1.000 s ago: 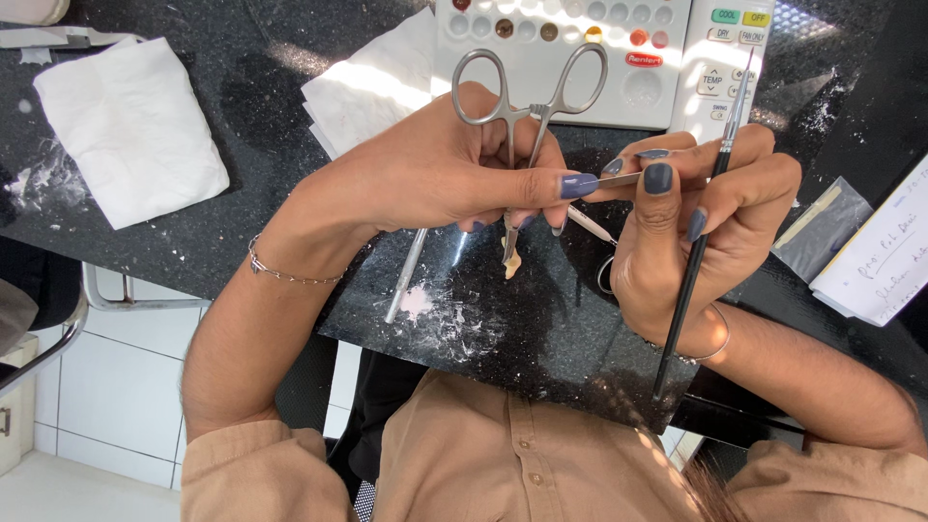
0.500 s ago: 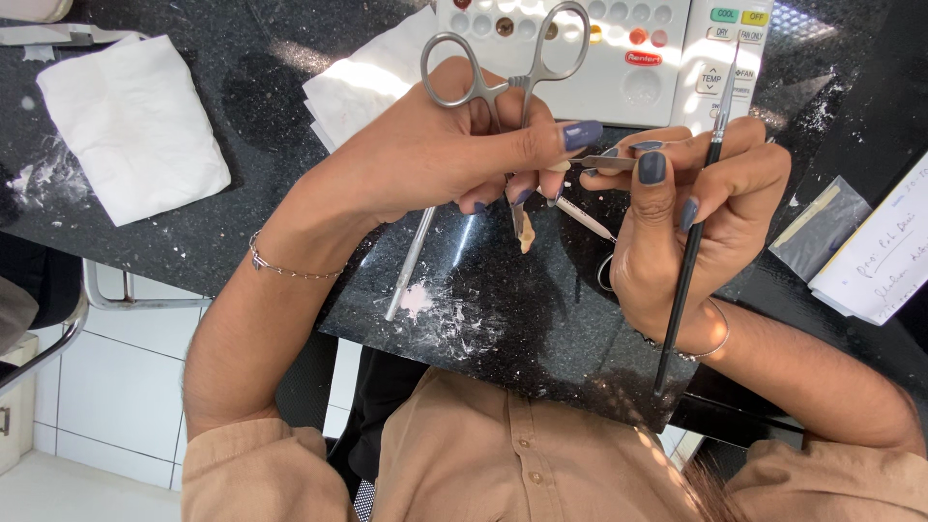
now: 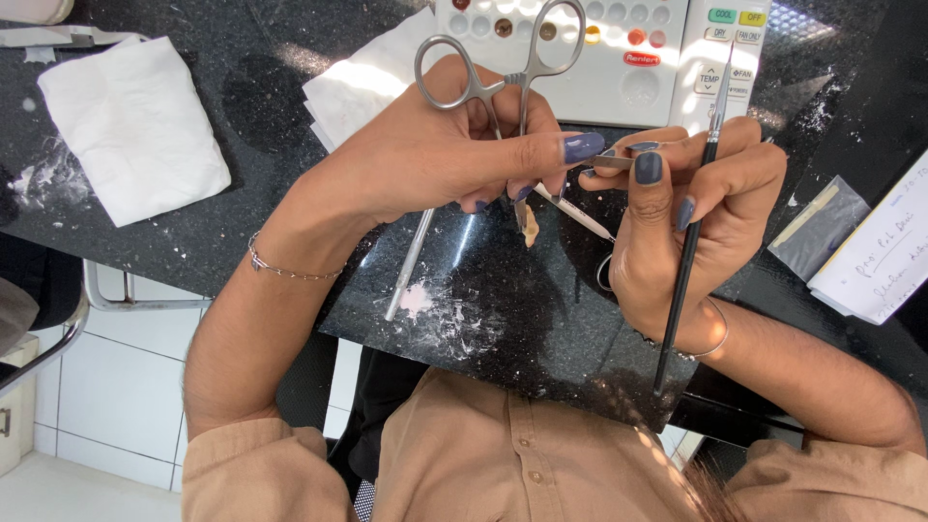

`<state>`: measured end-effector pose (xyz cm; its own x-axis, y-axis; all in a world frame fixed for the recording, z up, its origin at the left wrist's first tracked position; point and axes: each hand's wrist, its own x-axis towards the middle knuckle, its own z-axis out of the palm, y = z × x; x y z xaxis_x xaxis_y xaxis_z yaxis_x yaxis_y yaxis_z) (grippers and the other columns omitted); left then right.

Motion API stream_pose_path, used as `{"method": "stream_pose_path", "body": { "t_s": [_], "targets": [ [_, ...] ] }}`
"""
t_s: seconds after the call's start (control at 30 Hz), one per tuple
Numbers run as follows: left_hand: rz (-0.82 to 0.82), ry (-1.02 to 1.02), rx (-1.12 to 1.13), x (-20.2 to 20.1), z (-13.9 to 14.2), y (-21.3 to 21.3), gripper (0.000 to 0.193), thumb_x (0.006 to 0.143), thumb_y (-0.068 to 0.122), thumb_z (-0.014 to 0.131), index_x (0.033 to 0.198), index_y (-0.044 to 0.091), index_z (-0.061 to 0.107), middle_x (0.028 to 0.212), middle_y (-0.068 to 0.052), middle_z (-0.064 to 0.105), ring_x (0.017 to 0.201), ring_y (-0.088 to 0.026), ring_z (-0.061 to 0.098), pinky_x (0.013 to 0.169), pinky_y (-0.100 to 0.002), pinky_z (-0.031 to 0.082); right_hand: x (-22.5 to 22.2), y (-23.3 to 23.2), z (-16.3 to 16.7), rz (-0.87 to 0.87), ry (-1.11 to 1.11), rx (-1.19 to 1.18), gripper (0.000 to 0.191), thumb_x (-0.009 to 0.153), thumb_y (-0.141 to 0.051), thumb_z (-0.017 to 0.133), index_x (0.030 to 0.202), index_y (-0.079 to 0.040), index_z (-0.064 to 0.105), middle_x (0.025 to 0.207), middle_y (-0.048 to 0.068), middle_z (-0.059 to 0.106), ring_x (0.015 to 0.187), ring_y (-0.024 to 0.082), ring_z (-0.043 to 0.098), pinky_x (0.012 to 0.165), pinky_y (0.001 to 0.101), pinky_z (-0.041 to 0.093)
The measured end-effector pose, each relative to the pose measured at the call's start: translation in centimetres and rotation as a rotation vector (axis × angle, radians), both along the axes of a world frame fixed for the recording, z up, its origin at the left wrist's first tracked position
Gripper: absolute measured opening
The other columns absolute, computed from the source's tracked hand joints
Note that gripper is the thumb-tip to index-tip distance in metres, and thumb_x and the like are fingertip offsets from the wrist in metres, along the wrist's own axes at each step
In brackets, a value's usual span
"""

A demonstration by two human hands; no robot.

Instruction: The person holds a partial denture with a hemostat forceps and applies ceramic material to it using a brush and a small spatula, working over a dark bench with a shade guide and powder nearby. They reposition the denture in the forceps and continue building up material on the teeth throughout the clip.

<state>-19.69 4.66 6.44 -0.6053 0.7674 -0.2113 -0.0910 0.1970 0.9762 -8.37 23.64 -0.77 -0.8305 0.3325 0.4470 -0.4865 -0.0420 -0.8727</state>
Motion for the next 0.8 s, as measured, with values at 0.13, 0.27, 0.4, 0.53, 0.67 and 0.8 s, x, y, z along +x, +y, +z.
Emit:
{"method": "stream_pose_path", "body": {
  "t_s": [0.13, 0.27, 0.4, 0.53, 0.67, 0.8],
  "targets": [
    [0.017, -0.024, -0.005, 0.08, -0.06, -0.06, 0.018, 0.099, 0.024, 0.070, 0.092, 0.008, 0.075, 0.072, 0.002, 0.066, 0.054, -0.002, 0.052, 0.048, -0.018, 0.042, 0.07, 0.01, 0.06, 0.005, -0.006, 0.006, 0.026, 0.112, -0.001, 0.062, 0.105, -0.006, 0.037, 0.096, 0.008, 0.050, 0.084, 0.021, 0.073, 0.066, 0.0326, 0.068],
    [0.025, -0.080, -0.009, 0.12, -0.16, -0.10, 0.018, 0.100, 0.024, 0.069, 0.094, 0.008, 0.074, 0.073, 0.003, 0.065, 0.054, -0.002, 0.050, 0.049, -0.018, 0.042, 0.04, 0.07, 0.05, 0.002, -0.006, 0.012, 0.026, 0.112, -0.001, 0.062, 0.105, -0.006, 0.037, 0.095, 0.008, 0.050, 0.085, 0.021, 0.074, 0.067, 0.0329, 0.066],
    [0.007, -0.045, -0.001, -0.01, -0.27, -0.13, 0.021, 0.102, 0.026, 0.068, 0.095, 0.009, 0.077, 0.072, 0.003, 0.063, 0.053, -0.002, 0.049, 0.049, -0.018, 0.040, 0.02, 0.09, 0.04, 0.000, -0.008, 0.005, 0.026, 0.112, -0.001, 0.062, 0.105, -0.006, 0.038, 0.095, 0.008, 0.050, 0.086, 0.021, 0.074, 0.067, 0.0330, 0.067],
    [0.001, -0.050, 0.010, -0.03, -0.38, -0.23, 0.023, 0.103, 0.028, 0.067, 0.095, 0.009, 0.077, 0.073, 0.004, 0.063, 0.054, -0.002, 0.049, 0.049, -0.019, 0.040, 0.02, 0.08, 0.05, 0.002, -0.010, 0.001, 0.026, 0.112, 0.000, 0.062, 0.105, -0.006, 0.038, 0.095, 0.007, 0.049, 0.085, 0.021, 0.074, 0.067, 0.0323, 0.067],
    [0.009, -0.071, 0.007, -0.03, -0.48, -0.23, 0.024, 0.103, 0.030, 0.067, 0.095, 0.009, 0.076, 0.073, 0.004, 0.062, 0.055, -0.001, 0.048, 0.050, -0.018, 0.040, -0.11, 0.04, -0.04, 0.001, -0.002, -0.002, 0.026, 0.111, 0.000, 0.062, 0.104, -0.006, 0.038, 0.094, 0.007, 0.049, 0.084, 0.021, 0.074, 0.066, 0.0316, 0.069],
    [0.005, -0.042, -0.013, -0.10, -0.51, -0.16, 0.025, 0.103, 0.031, 0.066, 0.094, 0.009, 0.077, 0.072, 0.004, 0.062, 0.054, -0.001, 0.048, 0.049, -0.018, 0.040, -0.13, 0.11, -0.12, 0.002, 0.000, 0.003, 0.026, 0.110, 0.001, 0.062, 0.103, -0.006, 0.038, 0.093, 0.007, 0.049, 0.084, 0.021, 0.074, 0.066, 0.0317, 0.070]
  ]
}}
